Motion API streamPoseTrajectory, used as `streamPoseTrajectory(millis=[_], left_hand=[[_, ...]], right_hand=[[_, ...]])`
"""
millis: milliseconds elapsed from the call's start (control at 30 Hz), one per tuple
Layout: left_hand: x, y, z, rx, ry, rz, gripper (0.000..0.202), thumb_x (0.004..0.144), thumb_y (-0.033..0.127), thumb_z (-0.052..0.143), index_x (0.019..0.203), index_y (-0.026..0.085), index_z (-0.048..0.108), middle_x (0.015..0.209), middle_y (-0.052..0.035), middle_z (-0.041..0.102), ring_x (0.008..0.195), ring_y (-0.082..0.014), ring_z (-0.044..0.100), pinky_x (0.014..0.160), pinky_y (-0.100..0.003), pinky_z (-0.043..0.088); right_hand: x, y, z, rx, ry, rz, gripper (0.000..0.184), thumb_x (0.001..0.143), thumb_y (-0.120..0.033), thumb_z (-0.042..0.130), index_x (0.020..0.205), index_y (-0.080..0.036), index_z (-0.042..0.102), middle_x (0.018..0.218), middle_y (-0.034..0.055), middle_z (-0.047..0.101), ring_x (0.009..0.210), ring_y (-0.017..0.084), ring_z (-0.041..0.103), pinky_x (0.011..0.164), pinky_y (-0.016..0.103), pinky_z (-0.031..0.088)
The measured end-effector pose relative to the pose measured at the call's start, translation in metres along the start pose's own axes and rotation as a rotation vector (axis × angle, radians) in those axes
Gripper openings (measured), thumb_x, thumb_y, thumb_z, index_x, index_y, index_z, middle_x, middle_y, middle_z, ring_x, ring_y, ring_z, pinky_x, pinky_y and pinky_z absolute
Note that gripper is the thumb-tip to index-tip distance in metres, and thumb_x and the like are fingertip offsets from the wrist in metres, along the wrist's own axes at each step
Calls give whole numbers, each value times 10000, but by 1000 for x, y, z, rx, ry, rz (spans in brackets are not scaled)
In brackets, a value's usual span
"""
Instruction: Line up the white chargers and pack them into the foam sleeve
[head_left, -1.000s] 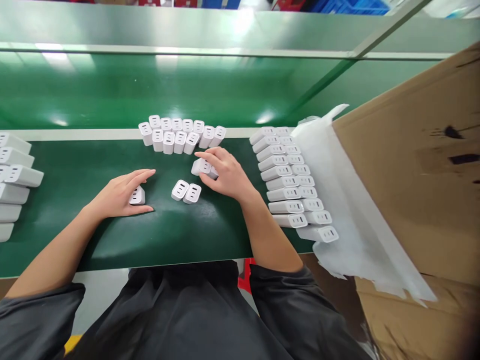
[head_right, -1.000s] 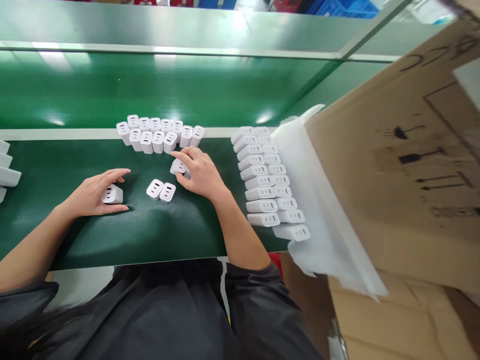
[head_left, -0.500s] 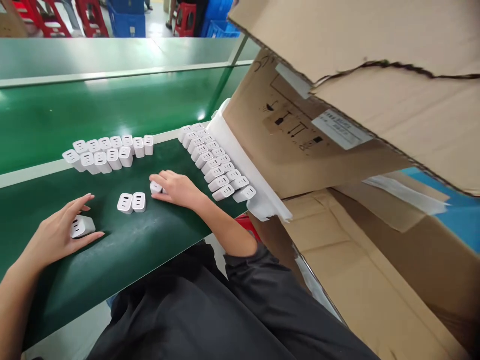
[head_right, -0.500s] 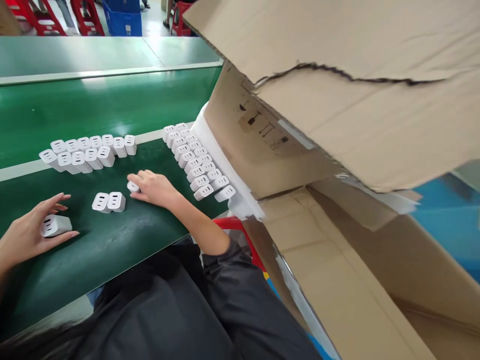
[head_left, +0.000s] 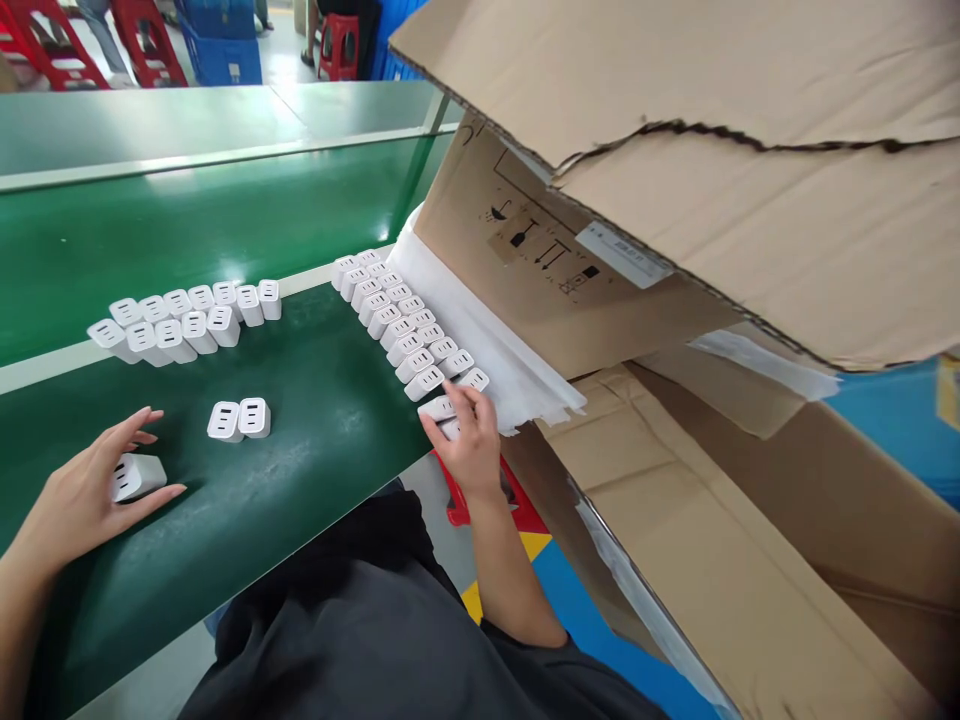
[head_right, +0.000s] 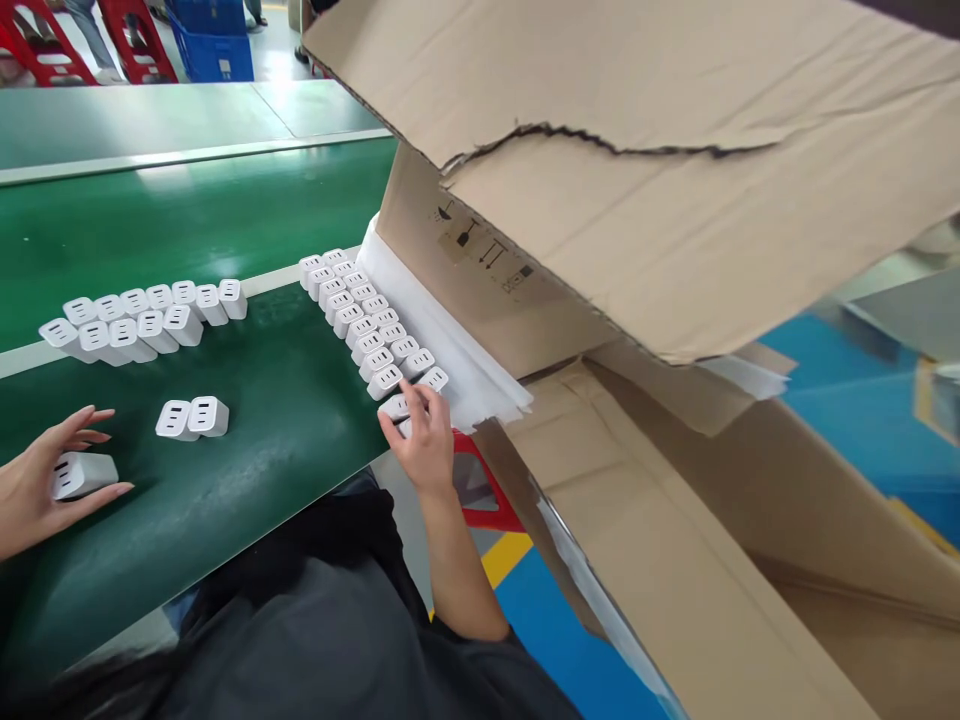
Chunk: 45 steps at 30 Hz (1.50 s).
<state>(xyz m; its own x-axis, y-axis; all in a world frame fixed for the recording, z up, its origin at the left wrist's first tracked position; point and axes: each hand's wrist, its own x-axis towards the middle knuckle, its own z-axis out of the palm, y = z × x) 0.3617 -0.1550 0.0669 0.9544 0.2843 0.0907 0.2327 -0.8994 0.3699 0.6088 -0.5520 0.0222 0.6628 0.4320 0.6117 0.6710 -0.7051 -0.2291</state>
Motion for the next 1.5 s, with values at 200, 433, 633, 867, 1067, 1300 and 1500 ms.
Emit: streamPoseTrajectory(millis=[200, 433, 633, 867, 1067, 1300, 1500], left_hand=[[-1, -1, 0, 70, 2, 20, 816, 900, 577, 552, 1558, 396, 106, 1442, -56, 543, 1105, -267, 678, 903, -409, 573], [0, -3, -1, 50, -5, 7, 804, 899, 601, 545, 1544, 458, 86, 1437, -24, 542, 1113, -267, 669, 893, -435, 574], [-2, -1, -1, 18, -16, 9, 802, 908, 587, 543, 1542, 478, 63, 1448, -14, 530, 1114, -262, 664, 904, -434, 569], [-2, -6, 2, 20, -4, 17, 805, 895, 597, 555, 1546, 443, 107, 1441, -36, 538, 1105, -267, 667, 907, -436, 563], [-2, -8, 1, 41, -20, 19, 811, 902, 597, 550, 1553, 408, 105, 1443, -58, 538, 1108, -273, 666, 890, -431, 570], [-2, -5, 4, 27, -11, 45, 815, 893, 648, 558, 1547, 339, 183, 1406, -69, 578, 1083, -258, 675, 923, -407, 550], [-5, -7, -5, 1, -60, 16, 940, 819, 705, 605, 1560, 281, 210, 1384, -78, 590, 1059, -237, 670, 943, -347, 519]], right_hand=[[10, -1, 28, -165, 170, -4, 620, 865, -557, 668, 1347, -212, 486, 1295, 175, 562, 1215, 342, 542, 1004, 536, 462], [21, 17, 41, -112, 165, -35, 440, 920, -443, 618, 1292, -218, 551, 1263, 153, 617, 1216, 316, 574, 1022, 500, 451], [17, 17, 41, -38, 203, -76, 449, 915, -358, 625, 1334, -227, 529, 1283, 144, 628, 1225, 307, 591, 1071, 527, 427], [15, 17, 42, 4, 138, -38, 634, 943, -418, 529, 1497, -211, 301, 1378, 188, 552, 1349, 354, 497, 1103, 658, 357], [9, 20, 41, 77, 274, -39, 756, 921, -459, 546, 1542, -186, 211, 1421, 216, 471, 1360, 370, 441, 1053, 670, 407], [18, -13, 27, 182, 433, -158, 733, 873, -399, 657, 1504, -195, 343, 1335, 197, 537, 1292, 399, 493, 1036, 694, 402], [63, -112, 39, 561, -456, -443, 629, 943, -467, 592, 1497, -276, 363, 1352, 106, 572, 1073, 229, 655, 805, 344, 601]])
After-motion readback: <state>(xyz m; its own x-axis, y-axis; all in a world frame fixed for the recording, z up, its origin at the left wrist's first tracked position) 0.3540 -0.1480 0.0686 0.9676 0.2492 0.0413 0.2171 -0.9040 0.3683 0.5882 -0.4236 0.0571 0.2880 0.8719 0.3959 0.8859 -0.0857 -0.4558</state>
